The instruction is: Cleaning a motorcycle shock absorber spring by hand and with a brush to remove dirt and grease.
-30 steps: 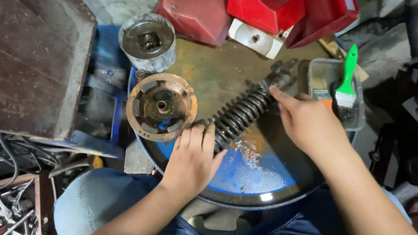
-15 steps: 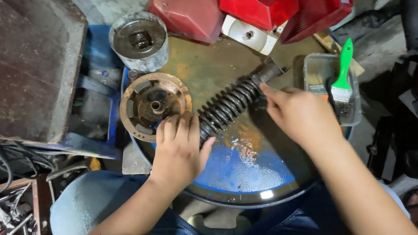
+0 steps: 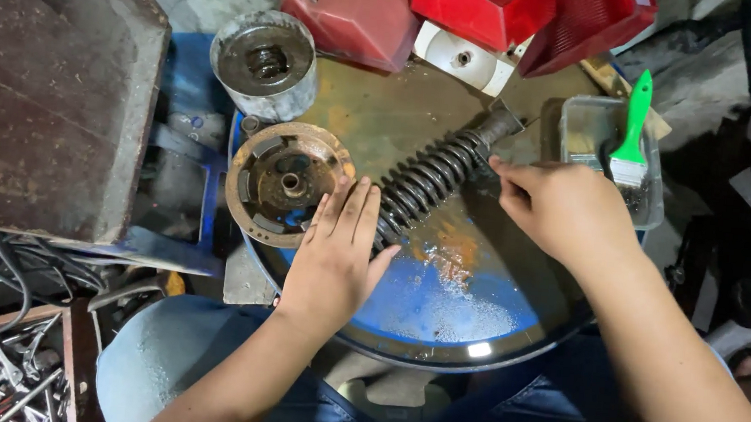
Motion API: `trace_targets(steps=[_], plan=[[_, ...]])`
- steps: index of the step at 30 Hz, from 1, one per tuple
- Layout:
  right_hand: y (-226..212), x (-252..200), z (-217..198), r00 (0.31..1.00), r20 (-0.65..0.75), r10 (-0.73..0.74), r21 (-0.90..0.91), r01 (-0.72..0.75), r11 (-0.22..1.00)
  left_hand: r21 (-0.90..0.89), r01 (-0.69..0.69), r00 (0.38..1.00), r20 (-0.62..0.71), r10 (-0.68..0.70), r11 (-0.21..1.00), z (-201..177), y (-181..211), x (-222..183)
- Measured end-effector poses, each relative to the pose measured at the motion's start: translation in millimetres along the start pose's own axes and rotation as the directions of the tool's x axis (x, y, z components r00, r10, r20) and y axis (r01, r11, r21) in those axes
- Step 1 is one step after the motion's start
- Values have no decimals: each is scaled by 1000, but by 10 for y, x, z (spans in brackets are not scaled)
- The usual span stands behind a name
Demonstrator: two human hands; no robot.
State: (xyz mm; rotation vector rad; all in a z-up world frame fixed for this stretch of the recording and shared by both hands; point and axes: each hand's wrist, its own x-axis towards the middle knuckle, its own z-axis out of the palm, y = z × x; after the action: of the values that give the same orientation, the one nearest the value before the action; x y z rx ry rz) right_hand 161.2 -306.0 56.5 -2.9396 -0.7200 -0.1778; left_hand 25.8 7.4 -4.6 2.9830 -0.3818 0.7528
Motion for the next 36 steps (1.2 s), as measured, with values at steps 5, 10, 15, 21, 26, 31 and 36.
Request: trace_targets(steps=[5, 10, 15, 21, 26, 31, 36], plan=[[67, 33, 492, 979, -201, -36, -66, 24, 998, -27, 3, 1000, 7, -3, 1000, 70, -26, -8], [54, 109, 85, 1000, -14, -22, 63, 23, 998, -53, 20, 999, 40, -18, 998, 67, -51, -35], [45, 232, 738, 941, -332, -71, -69, 51, 996, -43, 13, 998, 66, -10, 999, 64, -56, -33], [-78, 213, -233, 996, 84, 13, 98, -21, 995, -22, 4, 993, 118, -2, 1000, 173, -64, -111], [-48, 254, 388, 991, -131, -18, 93, 30, 995, -56, 21, 987, 157, -11, 998, 61, -48, -27], [-71, 204, -178, 998, 56, -35, 185, 24, 982, -81, 30, 991, 135, -19, 996, 61, -40, -41], [-112, 176, 200, 965, -225, -135, 268, 194, 944, -153, 44, 975, 224, -9, 987, 97, -62, -58]])
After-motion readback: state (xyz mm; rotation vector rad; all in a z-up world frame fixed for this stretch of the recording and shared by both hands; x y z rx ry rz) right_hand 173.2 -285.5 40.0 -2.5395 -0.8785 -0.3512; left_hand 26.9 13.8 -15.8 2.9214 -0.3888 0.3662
